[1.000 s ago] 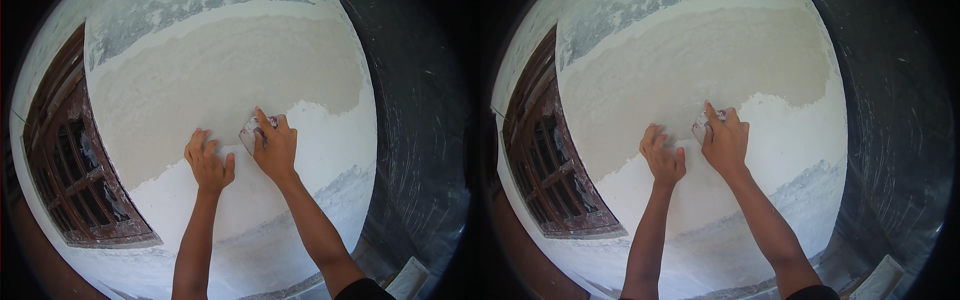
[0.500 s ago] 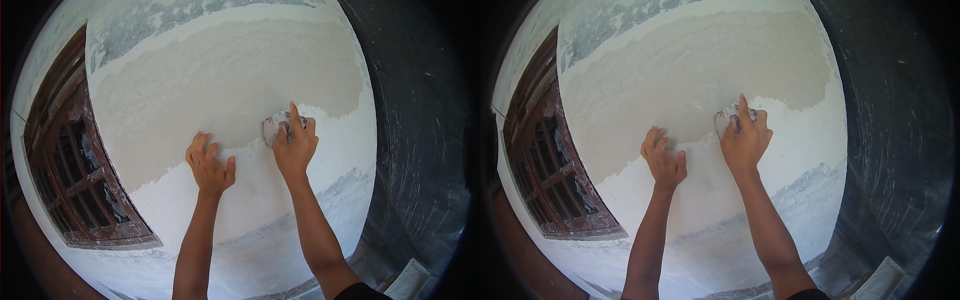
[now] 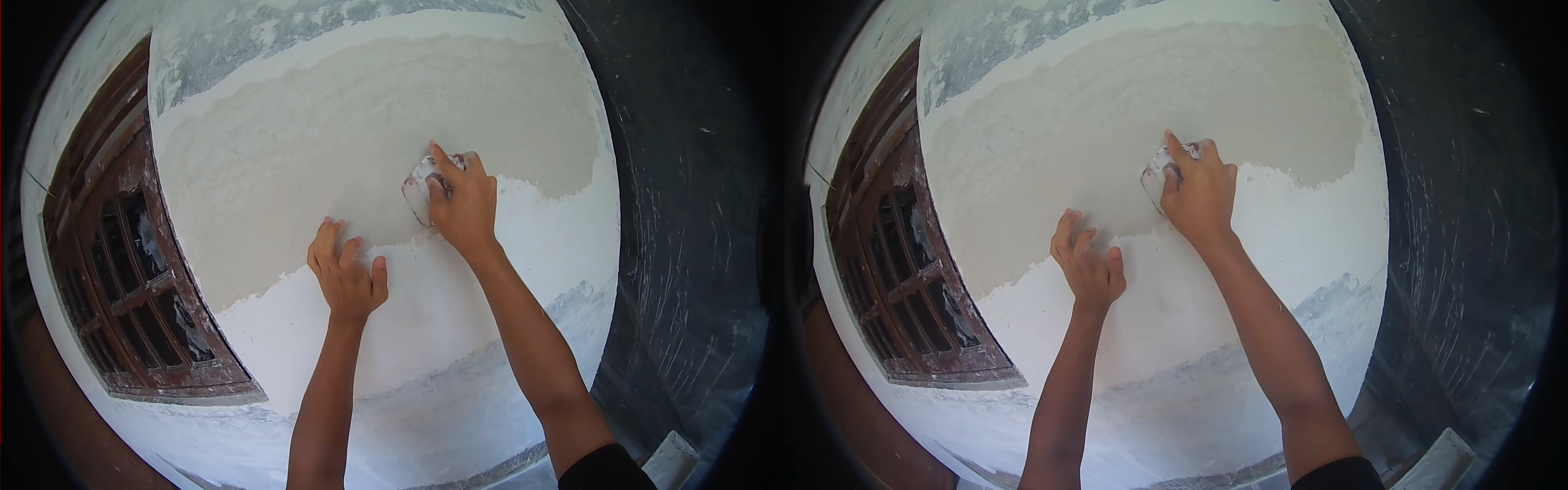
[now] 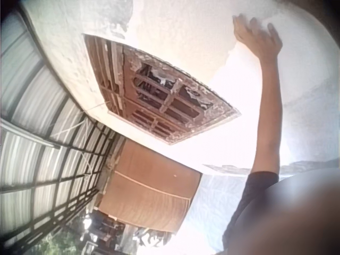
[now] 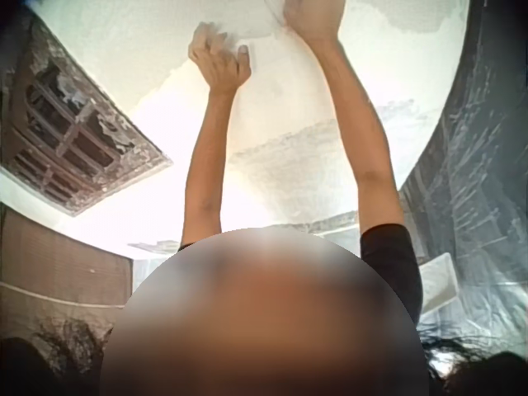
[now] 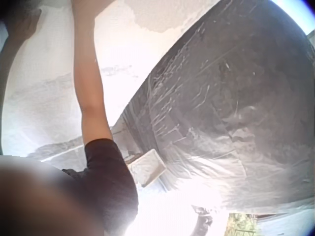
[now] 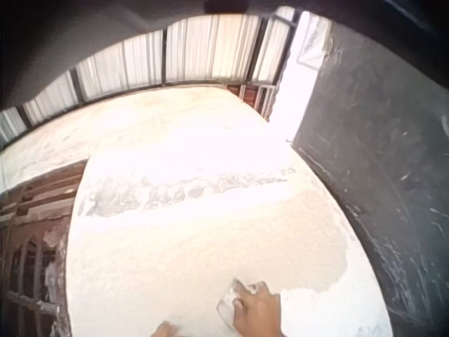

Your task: The person applies wall putty to a building wall using a putty knife.

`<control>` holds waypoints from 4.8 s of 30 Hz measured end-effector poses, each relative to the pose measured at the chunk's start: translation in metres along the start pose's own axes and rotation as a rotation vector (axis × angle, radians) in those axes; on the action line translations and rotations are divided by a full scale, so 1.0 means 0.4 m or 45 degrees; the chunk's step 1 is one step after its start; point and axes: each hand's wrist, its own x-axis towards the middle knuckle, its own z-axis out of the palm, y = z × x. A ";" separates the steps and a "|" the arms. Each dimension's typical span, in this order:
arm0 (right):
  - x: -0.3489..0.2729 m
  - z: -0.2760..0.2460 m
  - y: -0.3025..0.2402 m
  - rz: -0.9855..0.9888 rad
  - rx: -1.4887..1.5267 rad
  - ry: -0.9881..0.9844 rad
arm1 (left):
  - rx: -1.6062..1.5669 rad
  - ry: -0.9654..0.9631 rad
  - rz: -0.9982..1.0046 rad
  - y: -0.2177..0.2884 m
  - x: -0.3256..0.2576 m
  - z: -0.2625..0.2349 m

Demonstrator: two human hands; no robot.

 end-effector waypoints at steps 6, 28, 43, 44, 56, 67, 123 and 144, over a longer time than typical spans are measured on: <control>0.000 -0.014 -0.061 -0.109 0.192 -0.081 | -0.022 -0.024 -0.002 0.000 0.000 0.009; 0.064 -0.030 0.029 -0.048 -0.146 0.134 | 0.014 -0.114 -0.057 0.015 0.015 0.000; 0.045 -0.093 0.094 0.145 -0.214 0.231 | 0.018 -0.188 0.001 0.021 0.027 -0.013; 0.046 -0.105 0.090 0.170 -0.234 0.355 | 0.010 -0.195 0.015 0.021 0.028 -0.014; -0.126 -0.052 -0.019 0.098 0.013 0.047 | -0.009 -0.198 0.008 0.020 0.016 0.002; -0.188 -0.018 -0.044 0.182 0.076 -0.085 | -0.069 -0.194 0.020 0.019 0.023 -0.006; -0.022 -0.046 0.037 0.158 0.127 0.273 | 0.032 -0.144 -0.034 0.051 0.032 0.034; 0.053 -0.031 0.045 -0.044 0.129 0.266 | 0.142 -0.325 -0.060 0.069 0.040 0.025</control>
